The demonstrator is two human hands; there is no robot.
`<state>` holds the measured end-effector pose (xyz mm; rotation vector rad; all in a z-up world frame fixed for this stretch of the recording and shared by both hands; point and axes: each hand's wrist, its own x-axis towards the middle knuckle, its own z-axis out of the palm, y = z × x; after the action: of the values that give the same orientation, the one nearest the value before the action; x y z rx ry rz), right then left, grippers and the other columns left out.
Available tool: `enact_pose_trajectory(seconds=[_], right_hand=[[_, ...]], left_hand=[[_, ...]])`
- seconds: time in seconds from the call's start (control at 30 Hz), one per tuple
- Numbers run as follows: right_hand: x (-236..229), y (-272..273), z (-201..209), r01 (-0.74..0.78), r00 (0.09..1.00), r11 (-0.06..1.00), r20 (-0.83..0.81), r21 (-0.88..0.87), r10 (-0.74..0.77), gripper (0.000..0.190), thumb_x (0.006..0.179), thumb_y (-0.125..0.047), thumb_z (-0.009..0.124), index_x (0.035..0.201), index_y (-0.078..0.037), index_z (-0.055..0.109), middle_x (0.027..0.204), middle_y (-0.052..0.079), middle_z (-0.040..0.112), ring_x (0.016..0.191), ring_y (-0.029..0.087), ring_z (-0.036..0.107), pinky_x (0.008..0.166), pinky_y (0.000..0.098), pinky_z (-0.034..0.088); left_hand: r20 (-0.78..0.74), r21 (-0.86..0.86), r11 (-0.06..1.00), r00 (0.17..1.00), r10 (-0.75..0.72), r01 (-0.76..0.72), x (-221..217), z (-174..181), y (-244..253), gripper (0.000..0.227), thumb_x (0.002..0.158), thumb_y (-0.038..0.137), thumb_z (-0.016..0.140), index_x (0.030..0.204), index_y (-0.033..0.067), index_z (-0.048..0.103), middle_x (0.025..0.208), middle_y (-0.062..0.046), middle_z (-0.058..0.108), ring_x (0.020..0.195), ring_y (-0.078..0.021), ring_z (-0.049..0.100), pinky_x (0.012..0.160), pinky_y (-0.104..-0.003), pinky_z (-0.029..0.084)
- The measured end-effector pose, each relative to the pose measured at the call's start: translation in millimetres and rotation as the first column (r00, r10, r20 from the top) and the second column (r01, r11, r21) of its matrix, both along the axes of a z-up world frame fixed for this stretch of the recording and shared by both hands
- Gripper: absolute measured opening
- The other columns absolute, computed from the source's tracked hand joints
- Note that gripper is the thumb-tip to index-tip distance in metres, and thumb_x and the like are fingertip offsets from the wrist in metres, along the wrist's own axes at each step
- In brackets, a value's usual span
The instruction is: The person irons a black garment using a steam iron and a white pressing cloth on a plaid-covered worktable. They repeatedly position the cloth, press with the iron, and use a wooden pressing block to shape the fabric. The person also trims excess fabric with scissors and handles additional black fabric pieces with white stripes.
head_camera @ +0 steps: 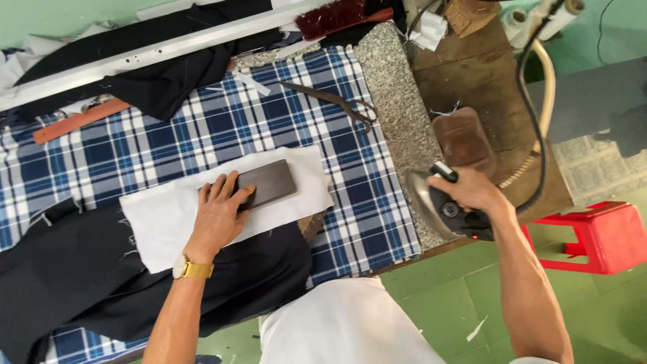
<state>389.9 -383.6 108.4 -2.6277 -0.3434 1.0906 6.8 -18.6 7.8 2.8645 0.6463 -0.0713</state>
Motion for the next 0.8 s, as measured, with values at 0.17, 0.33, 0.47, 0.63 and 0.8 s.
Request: enact_pose_trajectory(seconds=[0.17, 0.33, 0.47, 0.63, 0.8], right_hand=[[70, -34, -16, 0.072, 0.996, 0.997, 0.059, -0.016, -0.071, 0.053, 0.095, -0.055, 0.068, 0.083, -0.004, 0.063, 0.059, 0.017, 0.062, 0.048, 0.028, 0.060, 0.053, 0.0398, 0.051], [124, -41, -36, 0.061, 0.985, 0.995, 0.159, 0.074, -0.072, 0.063, 0.104, -0.053, 0.063, 0.064, -0.006, 0.052, 0.053, 0.013, 0.057, 0.048, 0.024, 0.053, 0.061, 0.0388, 0.040], [171, -41, -79, 0.220, 0.961, 0.947, 0.115, 0.235, -0.252, 0.057, 0.106, -0.049, 0.071, 0.074, -0.004, 0.055, 0.063, 0.012, 0.055, 0.048, 0.021, 0.048, 0.047, 0.0369, 0.039], [216, -49, -145, 0.209, 0.948, 0.951, 0.191, 0.229, -0.254, 0.060, 0.109, -0.055, 0.070, 0.076, -0.007, 0.058, 0.061, 0.010, 0.056, 0.044, 0.020, 0.049, 0.044, 0.0362, 0.040], [216, -60, -152, 0.188, 0.941, 0.957, 0.236, 0.222, -0.240, 0.062, 0.112, -0.053, 0.068, 0.075, -0.005, 0.056, 0.059, 0.009, 0.054, 0.044, 0.021, 0.047, 0.047, 0.0381, 0.041]], left_hand=[[0.039, 0.050, 0.999, 0.999, -0.020, 0.018, 4, 7, -5, 0.055, 0.083, 0.019, 0.074, 0.134, 0.0285, 0.058, 0.158, -0.013, 0.045, 0.147, -0.0356, 0.038, 0.118, -0.056, 0.028], [0.088, 0.082, 0.997, 0.996, -0.008, 0.001, 10, 10, -14, 0.051, 0.080, 0.013, 0.072, 0.129, 0.0187, 0.059, 0.152, -0.016, 0.047, 0.143, -0.0423, 0.041, 0.115, -0.056, 0.034], [0.052, -0.010, 0.998, 0.996, 0.066, -0.065, 14, 15, -20, 0.045, 0.085, 0.010, 0.066, 0.128, 0.0181, 0.058, 0.159, -0.020, 0.041, 0.149, -0.0455, 0.033, 0.119, -0.057, 0.030], [-0.024, -0.081, 0.991, 0.994, 0.109, -0.111, 19, 24, -22, 0.044, 0.089, 0.010, 0.064, 0.131, 0.0166, 0.058, 0.164, -0.020, 0.032, 0.154, -0.0418, 0.024, 0.123, -0.055, 0.022], [-0.031, -0.077, 0.991, 0.994, 0.104, -0.106, 24, 25, -21, 0.043, 0.084, 0.007, 0.063, 0.125, 0.0169, 0.056, 0.161, -0.021, 0.038, 0.151, -0.0454, 0.029, 0.118, -0.057, 0.029]])
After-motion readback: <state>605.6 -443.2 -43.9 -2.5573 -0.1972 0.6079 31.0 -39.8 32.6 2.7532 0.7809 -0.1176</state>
